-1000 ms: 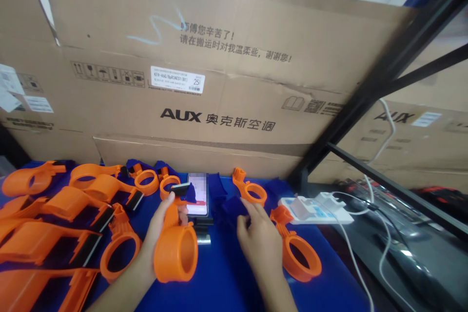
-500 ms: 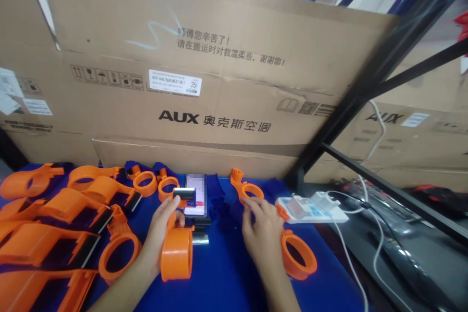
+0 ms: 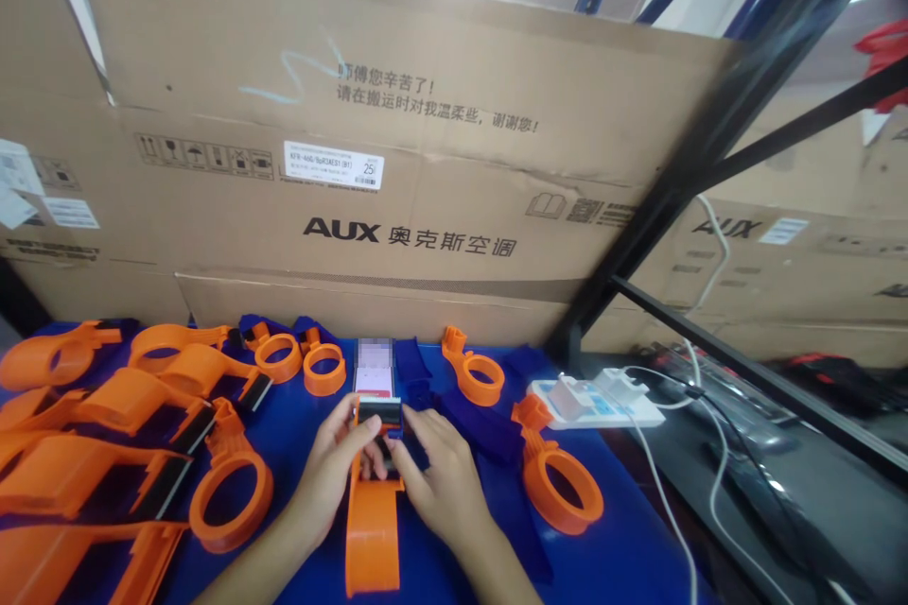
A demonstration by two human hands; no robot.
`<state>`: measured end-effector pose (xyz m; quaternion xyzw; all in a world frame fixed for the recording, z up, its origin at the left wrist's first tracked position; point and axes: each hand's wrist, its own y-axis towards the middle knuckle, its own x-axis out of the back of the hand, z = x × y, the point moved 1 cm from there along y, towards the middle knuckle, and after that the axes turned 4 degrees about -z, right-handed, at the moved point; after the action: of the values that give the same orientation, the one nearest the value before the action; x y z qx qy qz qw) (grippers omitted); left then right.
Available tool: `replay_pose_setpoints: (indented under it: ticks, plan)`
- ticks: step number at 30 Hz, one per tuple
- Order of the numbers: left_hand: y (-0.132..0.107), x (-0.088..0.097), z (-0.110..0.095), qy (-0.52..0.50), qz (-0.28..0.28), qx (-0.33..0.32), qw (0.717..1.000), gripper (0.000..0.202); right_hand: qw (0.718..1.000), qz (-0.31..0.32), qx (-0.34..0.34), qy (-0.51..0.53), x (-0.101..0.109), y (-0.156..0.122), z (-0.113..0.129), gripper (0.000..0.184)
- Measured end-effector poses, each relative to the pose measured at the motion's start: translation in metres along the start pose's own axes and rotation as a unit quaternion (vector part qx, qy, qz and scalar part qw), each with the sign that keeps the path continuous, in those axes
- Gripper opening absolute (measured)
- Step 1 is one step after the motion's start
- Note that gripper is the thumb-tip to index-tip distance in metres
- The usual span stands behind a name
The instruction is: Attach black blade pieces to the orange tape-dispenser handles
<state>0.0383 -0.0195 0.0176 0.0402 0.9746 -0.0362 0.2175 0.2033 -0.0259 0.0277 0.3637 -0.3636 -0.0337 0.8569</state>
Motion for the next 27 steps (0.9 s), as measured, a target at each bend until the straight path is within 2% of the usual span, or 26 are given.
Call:
replay_pose_setpoints:
  ticks: [6, 9, 13, 19, 27]
  plan:
    - [0.002, 0.002, -0.004, 0.034, -0.006, -0.023, 0.999, 0.027, 0.999, -0.038, 0.013, -0.015, -0.006, -0.008, 0.002, 0.047]
    - [0.003, 0.003, -0.004, 0.05, -0.017, -0.032, 0.998, 0.027, 0.998, -0.052, 0.022, -0.013, -0.008, -0.01, 0.003, 0.047]
    - [0.001, 0.002, -0.005, 0.056, -0.029, -0.046, 0.997, 0.028, 0.998, -0.047, 0.049, -0.015, -0.009, -0.01, 0.003, 0.049]
    - [0.002, 0.0, -0.005, 0.031, -0.037, -0.021, 0.999, 0.032, 0.997, -0.041, 0.061, -0.023, -0.011, -0.012, 0.001, 0.052]
    - [0.002, 0.001, -0.002, 0.03, -0.022, -0.014, 0.999, 0.031, 0.997, -0.034, 0.069, -0.022, -0.013, -0.013, -0.002, 0.053]
